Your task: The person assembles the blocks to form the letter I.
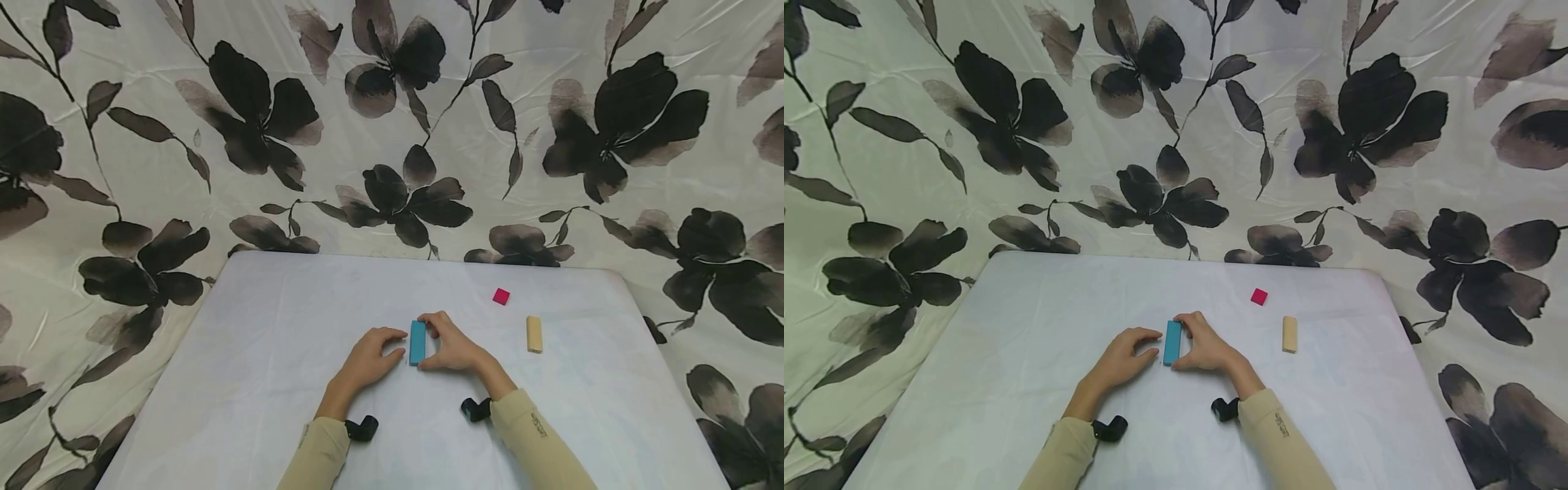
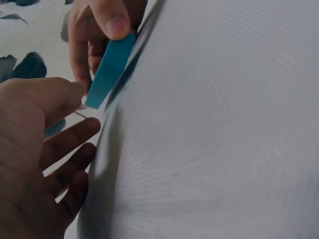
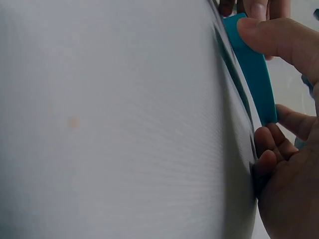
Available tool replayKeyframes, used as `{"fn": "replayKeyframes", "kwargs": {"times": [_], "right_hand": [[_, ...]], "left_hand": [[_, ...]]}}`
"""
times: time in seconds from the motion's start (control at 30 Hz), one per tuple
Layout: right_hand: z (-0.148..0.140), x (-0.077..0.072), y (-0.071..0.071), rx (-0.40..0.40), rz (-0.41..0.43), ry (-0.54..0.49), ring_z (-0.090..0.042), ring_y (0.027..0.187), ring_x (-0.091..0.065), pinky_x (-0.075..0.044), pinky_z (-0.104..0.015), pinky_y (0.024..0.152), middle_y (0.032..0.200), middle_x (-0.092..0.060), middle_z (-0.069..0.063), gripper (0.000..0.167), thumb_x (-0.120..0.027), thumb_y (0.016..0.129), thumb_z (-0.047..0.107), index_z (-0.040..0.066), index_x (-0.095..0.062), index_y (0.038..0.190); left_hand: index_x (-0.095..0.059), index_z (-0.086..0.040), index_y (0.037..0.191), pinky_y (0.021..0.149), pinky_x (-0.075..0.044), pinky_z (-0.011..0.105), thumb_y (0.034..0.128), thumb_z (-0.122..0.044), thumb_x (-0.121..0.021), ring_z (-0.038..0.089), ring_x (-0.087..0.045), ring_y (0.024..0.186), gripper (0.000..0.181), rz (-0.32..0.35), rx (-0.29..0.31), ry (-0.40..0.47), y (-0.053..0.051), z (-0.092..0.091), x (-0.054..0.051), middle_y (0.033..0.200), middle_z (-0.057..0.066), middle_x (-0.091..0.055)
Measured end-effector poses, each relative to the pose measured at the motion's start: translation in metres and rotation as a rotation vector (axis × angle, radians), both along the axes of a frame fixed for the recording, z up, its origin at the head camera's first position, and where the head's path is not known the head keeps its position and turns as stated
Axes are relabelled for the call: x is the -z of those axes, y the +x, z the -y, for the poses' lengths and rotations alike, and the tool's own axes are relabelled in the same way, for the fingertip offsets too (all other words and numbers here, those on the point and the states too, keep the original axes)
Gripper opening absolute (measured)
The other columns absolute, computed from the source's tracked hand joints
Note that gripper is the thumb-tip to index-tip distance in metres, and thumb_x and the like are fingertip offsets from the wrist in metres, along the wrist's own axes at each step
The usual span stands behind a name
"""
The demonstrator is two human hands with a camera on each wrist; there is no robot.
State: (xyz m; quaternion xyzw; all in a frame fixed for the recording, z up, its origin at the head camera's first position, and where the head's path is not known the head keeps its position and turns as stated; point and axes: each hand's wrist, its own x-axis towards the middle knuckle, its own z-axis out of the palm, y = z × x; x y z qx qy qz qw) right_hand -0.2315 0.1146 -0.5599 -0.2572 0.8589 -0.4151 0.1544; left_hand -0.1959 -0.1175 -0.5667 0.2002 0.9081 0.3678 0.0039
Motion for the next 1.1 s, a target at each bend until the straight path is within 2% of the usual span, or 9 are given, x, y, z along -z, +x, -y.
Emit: {"fn": "replayKeyframes", "kwargs": {"times": [0.17, 0.4, 0.6, 0.8, 0.93, 1.1], "right_hand": [[0.000, -0.001, -0.009, 0.012, 0.008, 0.010, -0.018, 0.100, -0.042, -0.040, -0.036, 0.084, 0.114, -0.042, -0.005, 0.084, -0.088, 0.069, 0.030, 0.014, -0.043, 0.139], [0.000, -0.003, -0.020, 0.021, 0.005, -0.019, -0.020, 0.097, -0.042, -0.040, -0.036, 0.081, 0.112, -0.042, -0.007, 0.083, -0.088, 0.069, 0.027, 0.011, -0.045, 0.139], [-0.001, -0.002, -0.027, 0.000, 0.011, 0.012, -0.018, 0.097, -0.042, -0.040, -0.033, 0.081, 0.115, -0.041, -0.005, 0.084, -0.087, 0.070, 0.029, 0.012, -0.044, 0.139], [-0.002, 0.000, -0.027, -0.005, -0.007, -0.018, -0.020, 0.098, -0.043, -0.040, -0.035, 0.081, 0.118, -0.043, -0.008, 0.083, -0.088, 0.069, 0.026, 0.010, -0.046, 0.138], [-0.001, 0.000, -0.027, -0.004, 0.010, -0.004, -0.019, 0.099, -0.043, -0.040, -0.033, 0.083, 0.120, -0.042, -0.006, 0.084, -0.088, 0.069, 0.028, 0.011, -0.045, 0.139], [0.000, 0.001, -0.029, 0.026, 0.029, -0.001, -0.019, 0.099, -0.042, -0.040, -0.034, 0.083, 0.119, -0.042, -0.004, 0.084, -0.089, 0.068, 0.028, 0.013, -0.045, 0.139]], "left_hand": [[-0.067, -0.013, 0.123, 0.094, -0.045, 0.040, 0.0928, -0.023, -0.067, 0.019, -0.056, 0.112, 0.032, 0.003, 0.016, 0.005, -0.005, 0.000, -0.001, 0.118, -0.001, -0.065], [-0.066, -0.014, 0.124, 0.093, -0.045, 0.040, 0.0930, -0.024, -0.067, 0.018, -0.057, 0.109, 0.032, 0.020, -0.002, 0.006, -0.015, -0.002, -0.001, 0.117, -0.001, -0.065], [-0.066, -0.014, 0.124, 0.089, -0.047, 0.039, 0.0931, -0.024, -0.066, 0.016, -0.057, 0.102, 0.033, 0.037, -0.008, 0.006, -0.023, -0.004, 0.000, 0.114, 0.000, -0.065], [-0.067, -0.015, 0.122, 0.086, -0.048, 0.038, 0.0924, -0.024, -0.067, 0.014, -0.057, 0.098, 0.031, 0.016, -0.021, 0.007, -0.030, -0.008, 0.002, 0.110, -0.002, -0.065], [-0.067, -0.016, 0.121, 0.084, -0.048, 0.037, 0.0915, -0.022, -0.068, 0.013, -0.057, 0.095, 0.030, 0.017, -0.024, -0.001, -0.033, -0.008, 0.003, 0.108, -0.003, -0.066], [-0.068, -0.015, 0.119, 0.083, -0.048, 0.037, 0.0910, -0.022, -0.069, 0.014, -0.057, 0.093, 0.029, 0.018, -0.013, 0.033, -0.037, -0.009, 0.005, 0.107, -0.003, -0.066]]}}
